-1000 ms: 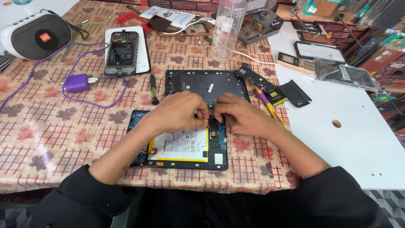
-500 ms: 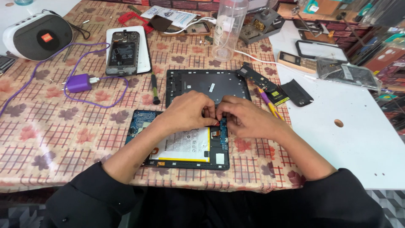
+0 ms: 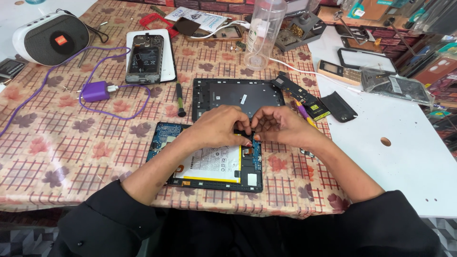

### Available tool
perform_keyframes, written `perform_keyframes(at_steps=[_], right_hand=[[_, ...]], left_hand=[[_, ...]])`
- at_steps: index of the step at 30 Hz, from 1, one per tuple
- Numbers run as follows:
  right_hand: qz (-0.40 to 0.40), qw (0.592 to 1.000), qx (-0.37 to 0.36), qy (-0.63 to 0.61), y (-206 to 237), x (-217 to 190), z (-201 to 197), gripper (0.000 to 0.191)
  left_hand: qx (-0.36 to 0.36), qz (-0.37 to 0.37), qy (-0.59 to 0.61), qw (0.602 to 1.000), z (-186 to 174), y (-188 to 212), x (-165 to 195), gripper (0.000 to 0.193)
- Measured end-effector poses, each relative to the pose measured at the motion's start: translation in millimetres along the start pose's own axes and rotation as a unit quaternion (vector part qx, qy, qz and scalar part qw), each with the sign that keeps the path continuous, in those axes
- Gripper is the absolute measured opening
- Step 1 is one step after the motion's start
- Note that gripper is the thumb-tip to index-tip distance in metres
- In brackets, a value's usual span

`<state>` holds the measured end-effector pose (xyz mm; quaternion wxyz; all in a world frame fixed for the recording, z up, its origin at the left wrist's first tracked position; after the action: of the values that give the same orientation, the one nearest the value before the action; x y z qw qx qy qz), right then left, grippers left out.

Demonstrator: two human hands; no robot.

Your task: The person disassembles a tablet by removing screws and detaching internal components. They use a screwdriver to loosen screws, a brush to clean the motherboard, and tweezers to handle small parts. The person then reassembles the tablet by reconnecting cables and securing screws.

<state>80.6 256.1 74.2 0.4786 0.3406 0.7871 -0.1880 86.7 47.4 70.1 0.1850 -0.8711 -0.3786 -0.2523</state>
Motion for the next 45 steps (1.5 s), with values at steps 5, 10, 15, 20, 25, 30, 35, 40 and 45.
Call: perform_keyframes(at_steps=[5, 10, 15, 20, 25, 30, 35, 40, 45], right_hand=[[0.025, 0.998, 0.042, -0.025, 0.9, 6.2, -2.7, 0.027], [0.023, 0.999, 0.023, 0.021, 3.2, -4.0, -1.4, 0.026], [0.035, 0.997, -0.030, 0.062, 6.9, -24.0, 5.6, 0.045], [-0.052, 0.964, -0.032, 0.257, 13.5, -40.8, 10.2, 0.053], [0.046, 0.975, -0.053, 0.211, 14.2, -33.7, 11.9, 0.039], [0.026, 0.979, -0.042, 0.197, 13.5, -36.7, 10.2, 0.033], [-0.013, 0.948, 0.032, 0.316, 12.8, -42.7, 26.2, 0.046], [0.096, 0.973, 0.007, 0.211, 12.5, -40.1, 31.6, 0.034], [0.181, 0.980, -0.012, 0.079, 13.9, -36.3, 29.3, 0.031]], left_hand=[[-0.010, -0.013, 0.002, 1.000, -1.2, 0.4, 2.6, 0.030], [-0.020, -0.018, -0.007, 1.000, -1.1, 2.1, 4.2, 0.029], [-0.012, -0.010, -0.019, 1.000, -1.2, 2.6, 1.9, 0.034], [-0.009, -0.008, -0.028, 1.000, 0.9, 1.3, -1.8, 0.042], [0.022, 0.019, -0.056, 0.998, 4.0, 0.1, -4.4, 0.052], [0.005, -0.007, -0.037, 0.999, 3.9, -1.5, -6.4, 0.048], [-0.041, -0.024, -0.078, 0.996, -2.1, -1.0, -2.2, 0.048], [-0.096, -0.036, -0.103, 0.989, -12.6, 1.9, -4.7, 0.049], [-0.091, -0.023, -0.120, 0.988, -16.4, 2.7, -4.4, 0.051]])
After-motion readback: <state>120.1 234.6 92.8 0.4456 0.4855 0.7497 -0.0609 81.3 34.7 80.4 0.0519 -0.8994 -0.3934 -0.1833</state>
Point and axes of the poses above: each hand's wrist, its own y-axis away from the middle knuckle, its own z-axis out of the palm, x = y × z, the point moved 2 cm from there along -y, towards the middle knuckle, and after that the axes turned 5 degrees about -x, right-handed, at the moved point
